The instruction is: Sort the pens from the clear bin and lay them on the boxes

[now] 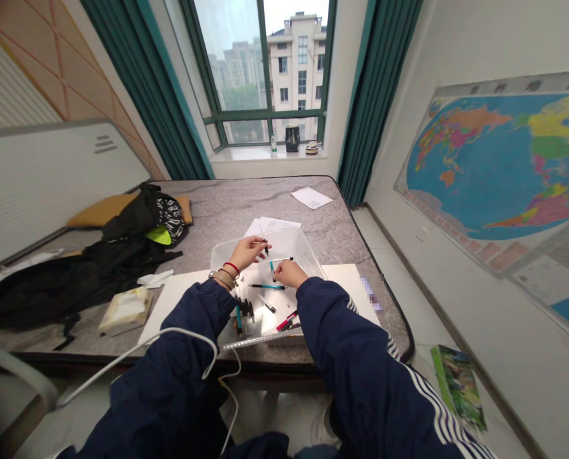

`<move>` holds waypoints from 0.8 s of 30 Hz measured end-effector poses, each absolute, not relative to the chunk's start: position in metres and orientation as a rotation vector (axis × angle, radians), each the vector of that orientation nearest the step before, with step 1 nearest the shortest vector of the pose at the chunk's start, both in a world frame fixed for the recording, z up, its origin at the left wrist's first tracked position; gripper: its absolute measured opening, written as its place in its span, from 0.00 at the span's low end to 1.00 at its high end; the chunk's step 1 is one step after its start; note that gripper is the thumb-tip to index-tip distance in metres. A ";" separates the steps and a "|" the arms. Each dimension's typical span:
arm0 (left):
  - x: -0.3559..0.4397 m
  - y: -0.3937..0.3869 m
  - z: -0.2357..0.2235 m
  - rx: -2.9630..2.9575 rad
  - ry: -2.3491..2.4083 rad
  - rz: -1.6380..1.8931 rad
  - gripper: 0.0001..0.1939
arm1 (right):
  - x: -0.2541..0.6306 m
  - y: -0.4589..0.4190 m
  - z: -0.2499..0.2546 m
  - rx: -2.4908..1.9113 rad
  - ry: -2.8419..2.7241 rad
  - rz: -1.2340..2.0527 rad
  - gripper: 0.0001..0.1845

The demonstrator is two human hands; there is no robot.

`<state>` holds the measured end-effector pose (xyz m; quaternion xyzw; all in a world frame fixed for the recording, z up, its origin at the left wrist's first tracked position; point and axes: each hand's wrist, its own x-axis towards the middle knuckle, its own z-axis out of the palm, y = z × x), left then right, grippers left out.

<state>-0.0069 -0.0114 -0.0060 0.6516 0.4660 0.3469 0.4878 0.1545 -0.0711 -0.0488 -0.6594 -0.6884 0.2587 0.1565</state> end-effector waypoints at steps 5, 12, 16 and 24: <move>-0.006 -0.008 -0.015 1.784 1.132 0.860 0.07 | 0.160 -0.075 -0.050 -2.084 -2.126 0.675 0.07; -0.010 -0.007 -0.020 2.031 1.201 0.793 0.05 | 0.155 -0.080 -0.048 -2.182 -2.362 0.739 0.12; -0.012 -0.007 -0.022 2.112 1.217 0.757 0.05 | 0.154 -0.080 -0.053 -2.211 -2.365 0.754 0.15; -0.013 -0.007 -0.024 2.190 1.262 0.718 0.06 | 0.156 -0.083 -0.049 -2.174 -2.267 0.652 0.14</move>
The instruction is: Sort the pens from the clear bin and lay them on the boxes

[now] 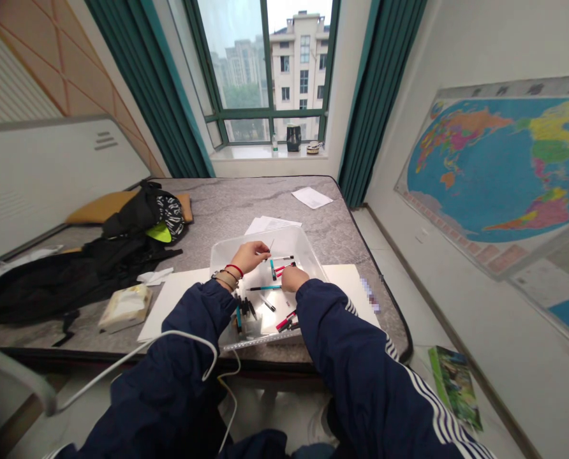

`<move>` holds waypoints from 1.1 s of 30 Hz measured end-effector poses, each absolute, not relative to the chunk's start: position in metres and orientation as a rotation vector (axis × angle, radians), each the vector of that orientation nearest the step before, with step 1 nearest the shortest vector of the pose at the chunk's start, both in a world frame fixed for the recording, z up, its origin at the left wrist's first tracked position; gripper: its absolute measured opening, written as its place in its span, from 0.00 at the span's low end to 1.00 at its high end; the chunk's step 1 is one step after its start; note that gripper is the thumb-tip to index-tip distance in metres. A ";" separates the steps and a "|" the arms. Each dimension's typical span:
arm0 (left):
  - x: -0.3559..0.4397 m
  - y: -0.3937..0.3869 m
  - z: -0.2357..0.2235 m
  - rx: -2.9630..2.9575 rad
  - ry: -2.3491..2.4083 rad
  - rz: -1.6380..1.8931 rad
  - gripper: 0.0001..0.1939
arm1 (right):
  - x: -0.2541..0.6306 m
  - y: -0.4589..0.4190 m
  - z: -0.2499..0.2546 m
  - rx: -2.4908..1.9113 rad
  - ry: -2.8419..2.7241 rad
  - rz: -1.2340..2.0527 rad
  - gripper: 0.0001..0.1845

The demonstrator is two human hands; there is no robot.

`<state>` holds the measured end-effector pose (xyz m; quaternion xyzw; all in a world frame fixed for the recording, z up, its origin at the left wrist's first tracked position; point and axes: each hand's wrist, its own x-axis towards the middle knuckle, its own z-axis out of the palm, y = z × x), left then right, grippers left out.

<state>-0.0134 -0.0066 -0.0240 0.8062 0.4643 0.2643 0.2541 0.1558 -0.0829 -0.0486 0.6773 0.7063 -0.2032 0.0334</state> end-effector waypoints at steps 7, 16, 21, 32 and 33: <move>-0.013 -0.015 -0.015 2.213 1.297 0.732 0.07 | 0.156 -0.081 -0.046 2.253 2.278 -0.538 0.13; -0.012 -0.049 0.009 2.286 1.285 0.764 0.08 | 0.142 -0.114 -0.054 1.756 2.293 -1.137 0.05; -0.010 -0.047 0.007 2.284 1.270 0.776 0.07 | 0.142 -0.120 -0.051 1.671 2.241 -1.123 0.05; -0.014 -0.032 -0.006 2.057 1.219 0.775 0.08 | 0.143 -0.094 -0.047 2.047 2.621 -0.393 0.15; -0.013 -0.030 -0.007 2.004 1.202 0.781 0.08 | 0.142 -0.093 -0.048 1.999 2.607 -0.405 0.14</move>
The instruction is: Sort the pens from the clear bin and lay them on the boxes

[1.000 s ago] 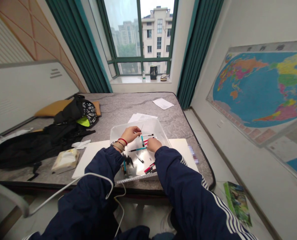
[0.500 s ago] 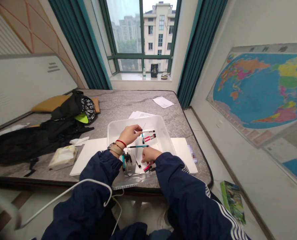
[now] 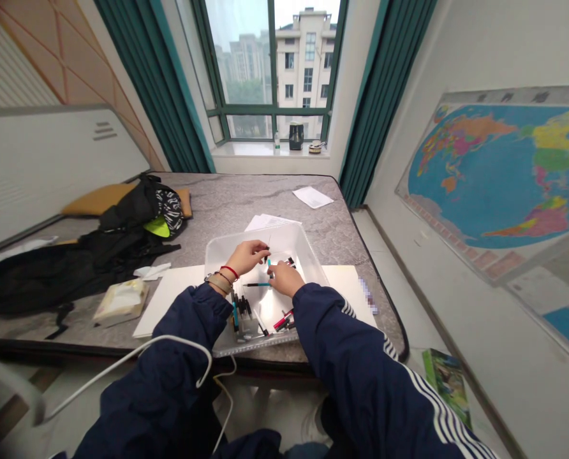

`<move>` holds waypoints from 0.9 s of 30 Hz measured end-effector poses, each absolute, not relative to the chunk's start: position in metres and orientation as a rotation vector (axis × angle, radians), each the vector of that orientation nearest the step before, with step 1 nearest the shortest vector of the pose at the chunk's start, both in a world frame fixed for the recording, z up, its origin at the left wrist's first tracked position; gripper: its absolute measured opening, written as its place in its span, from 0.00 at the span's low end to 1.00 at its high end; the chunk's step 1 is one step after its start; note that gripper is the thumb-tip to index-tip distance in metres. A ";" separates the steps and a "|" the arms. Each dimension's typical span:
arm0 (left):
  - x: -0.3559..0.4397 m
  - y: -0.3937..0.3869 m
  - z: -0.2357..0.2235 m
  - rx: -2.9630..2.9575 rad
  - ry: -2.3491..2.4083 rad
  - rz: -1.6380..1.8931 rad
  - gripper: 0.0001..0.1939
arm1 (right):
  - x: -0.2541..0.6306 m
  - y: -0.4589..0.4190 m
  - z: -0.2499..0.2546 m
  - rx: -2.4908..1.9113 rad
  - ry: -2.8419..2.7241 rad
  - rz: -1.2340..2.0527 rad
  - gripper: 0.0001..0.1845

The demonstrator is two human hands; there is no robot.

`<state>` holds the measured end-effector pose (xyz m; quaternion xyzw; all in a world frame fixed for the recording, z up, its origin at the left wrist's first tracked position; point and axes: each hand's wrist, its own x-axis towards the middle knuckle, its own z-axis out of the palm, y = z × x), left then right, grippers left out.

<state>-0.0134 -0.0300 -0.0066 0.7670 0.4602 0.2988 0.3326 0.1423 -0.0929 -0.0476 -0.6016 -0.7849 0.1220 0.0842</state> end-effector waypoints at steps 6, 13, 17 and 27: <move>-0.014 -0.018 -0.014 2.031 1.263 0.792 0.09 | 0.137 -0.088 -0.053 -1.771 -2.522 0.373 0.12; -0.019 -0.023 -0.013 2.213 1.392 0.622 0.10 | 0.138 -0.083 -0.063 -1.827 -2.463 0.408 0.10; -0.018 -0.029 -0.006 2.227 1.469 0.575 0.10 | 0.137 -0.082 -0.065 -1.844 -2.399 0.422 0.17; -0.017 -0.025 -0.009 2.186 1.488 0.611 0.10 | 0.127 -0.068 -0.060 -1.905 -2.408 0.378 0.15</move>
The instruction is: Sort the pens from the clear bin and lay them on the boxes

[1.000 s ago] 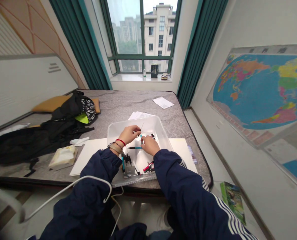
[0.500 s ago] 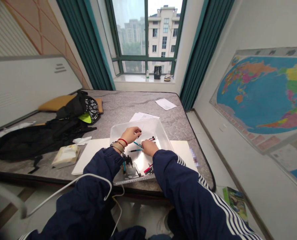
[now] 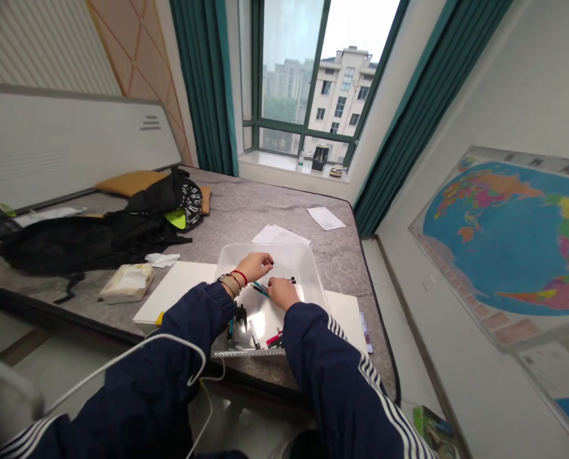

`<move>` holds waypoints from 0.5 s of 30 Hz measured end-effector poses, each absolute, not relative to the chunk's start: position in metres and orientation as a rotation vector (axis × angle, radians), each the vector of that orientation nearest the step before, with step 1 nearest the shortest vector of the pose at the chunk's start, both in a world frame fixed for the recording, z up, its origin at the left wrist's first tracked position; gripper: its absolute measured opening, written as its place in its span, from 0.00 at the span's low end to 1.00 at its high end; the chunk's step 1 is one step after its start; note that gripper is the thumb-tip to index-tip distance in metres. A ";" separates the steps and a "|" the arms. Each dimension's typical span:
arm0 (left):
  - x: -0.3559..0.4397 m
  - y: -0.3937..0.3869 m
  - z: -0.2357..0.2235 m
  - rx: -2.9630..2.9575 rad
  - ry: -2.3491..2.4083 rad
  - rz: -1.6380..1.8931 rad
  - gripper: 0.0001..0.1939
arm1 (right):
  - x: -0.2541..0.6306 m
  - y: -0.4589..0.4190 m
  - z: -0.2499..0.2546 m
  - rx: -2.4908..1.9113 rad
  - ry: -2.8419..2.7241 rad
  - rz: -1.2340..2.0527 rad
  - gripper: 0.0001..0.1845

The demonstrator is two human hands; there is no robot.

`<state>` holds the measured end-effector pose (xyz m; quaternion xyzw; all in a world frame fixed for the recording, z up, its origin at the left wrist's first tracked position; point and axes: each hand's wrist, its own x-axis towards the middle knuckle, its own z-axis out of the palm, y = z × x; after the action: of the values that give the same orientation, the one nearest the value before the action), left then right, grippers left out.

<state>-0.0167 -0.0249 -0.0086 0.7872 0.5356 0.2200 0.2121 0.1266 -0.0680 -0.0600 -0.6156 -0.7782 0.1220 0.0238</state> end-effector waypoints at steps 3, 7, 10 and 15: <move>-0.015 -0.021 -0.010 2.172 1.466 0.626 0.10 | 0.123 -0.064 -0.065 -1.869 -2.479 0.347 0.12; -0.018 -0.015 -0.012 2.175 1.432 0.692 0.10 | 0.126 -0.057 -0.066 -1.808 -2.475 0.359 0.10; -0.026 -0.006 -0.013 2.148 1.427 0.771 0.10 | 0.139 -0.047 -0.060 -1.769 -2.361 0.524 0.07; -0.044 0.007 -0.016 2.139 1.349 0.813 0.10 | 0.161 -0.031 -0.044 -1.690 -2.026 0.564 0.07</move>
<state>-0.0439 0.0074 -0.0157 0.7817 0.4928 0.2971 0.2404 0.1609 -0.0310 -0.0441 -0.6111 -0.7325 0.2038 0.2203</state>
